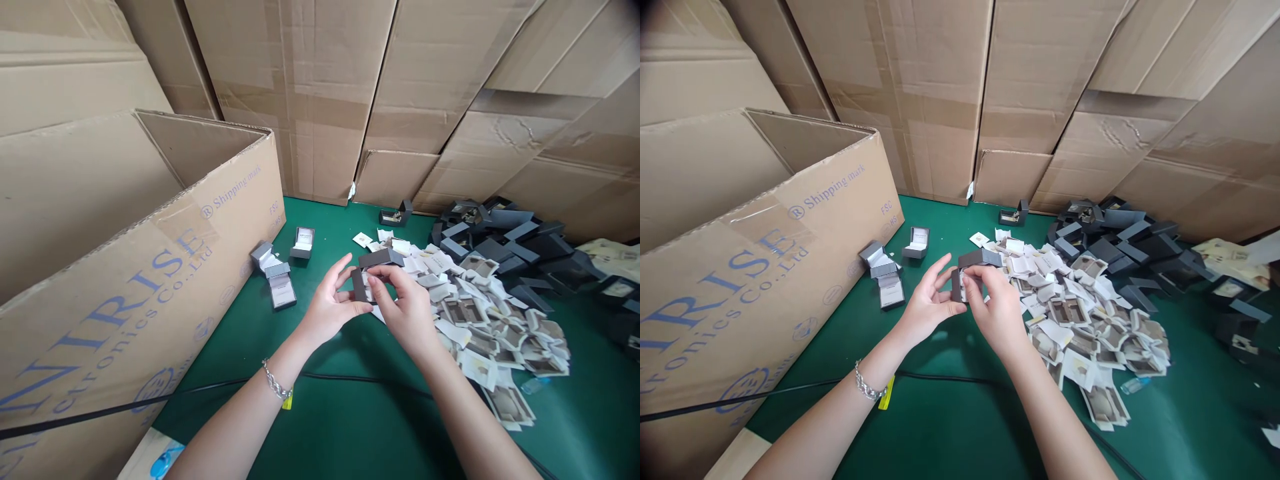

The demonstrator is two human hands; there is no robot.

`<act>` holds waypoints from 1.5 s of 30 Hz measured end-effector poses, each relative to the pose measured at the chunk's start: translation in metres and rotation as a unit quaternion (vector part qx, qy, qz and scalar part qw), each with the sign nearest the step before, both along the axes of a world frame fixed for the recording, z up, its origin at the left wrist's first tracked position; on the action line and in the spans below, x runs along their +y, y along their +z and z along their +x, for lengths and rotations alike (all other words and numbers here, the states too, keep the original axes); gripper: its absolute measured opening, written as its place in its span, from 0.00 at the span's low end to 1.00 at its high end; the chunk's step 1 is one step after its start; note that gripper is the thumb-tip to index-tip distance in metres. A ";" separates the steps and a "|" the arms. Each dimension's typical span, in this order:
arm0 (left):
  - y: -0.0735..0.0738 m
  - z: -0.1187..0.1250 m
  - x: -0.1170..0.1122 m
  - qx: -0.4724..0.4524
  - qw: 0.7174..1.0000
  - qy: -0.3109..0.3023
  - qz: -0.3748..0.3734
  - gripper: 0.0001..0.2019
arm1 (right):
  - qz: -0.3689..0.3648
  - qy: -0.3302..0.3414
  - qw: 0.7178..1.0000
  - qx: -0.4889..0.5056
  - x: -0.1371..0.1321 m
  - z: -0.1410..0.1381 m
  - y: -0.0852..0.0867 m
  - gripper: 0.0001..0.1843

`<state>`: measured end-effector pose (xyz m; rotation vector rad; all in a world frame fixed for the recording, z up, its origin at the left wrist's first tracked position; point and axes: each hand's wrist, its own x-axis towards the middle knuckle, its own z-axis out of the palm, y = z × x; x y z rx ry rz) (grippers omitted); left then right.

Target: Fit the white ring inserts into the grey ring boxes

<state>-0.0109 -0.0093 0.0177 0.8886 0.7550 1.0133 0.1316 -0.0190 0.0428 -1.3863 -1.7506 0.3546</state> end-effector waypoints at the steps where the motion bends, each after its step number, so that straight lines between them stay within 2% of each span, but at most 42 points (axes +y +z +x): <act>1: 0.000 0.000 0.000 0.004 1.000 0.001 -0.002 0.43 | 0.002 -0.002 1.000 -0.004 0.000 0.000 0.000 0.08; 10: 0.003 0.007 -0.006 0.000 1.000 0.016 -0.013 0.43 | 0.048 0.000 0.998 -0.037 0.001 0.000 0.003 0.03; 15: 0.003 0.009 -0.007 0.013 0.999 0.032 -0.020 0.47 | 0.070 -0.023 0.997 -0.034 -0.001 -0.005 -0.002 0.04; 20: 0.002 0.007 -0.005 0.021 0.998 0.054 -0.015 0.43 | 0.126 -0.019 0.991 -0.039 -0.003 -0.012 -0.015 0.12; 25: 0.001 0.003 0.000 0.033 0.997 0.062 -0.016 0.41 | 0.186 0.022 0.980 -0.073 -0.003 -0.015 -0.029 0.21; 29: 0.003 0.002 0.001 0.044 0.997 0.057 -0.032 0.40 | 0.216 0.031 0.970 -0.103 -0.003 -0.014 -0.034 0.25; 33: 0.004 0.001 0.001 0.035 0.998 0.048 -0.032 0.38 | 0.256 0.022 0.956 -0.139 -0.002 -0.011 -0.026 0.25; 40: -0.004 0.002 0.002 0.020 0.999 0.032 -0.010 0.34 | 0.270 -0.010 0.938 -0.218 -0.004 -0.002 -0.007 0.14; 45: -0.003 -0.001 0.006 0.005 0.999 0.035 -0.008 0.33 | 0.276 0.012 0.924 -0.263 -0.006 0.014 0.007 0.10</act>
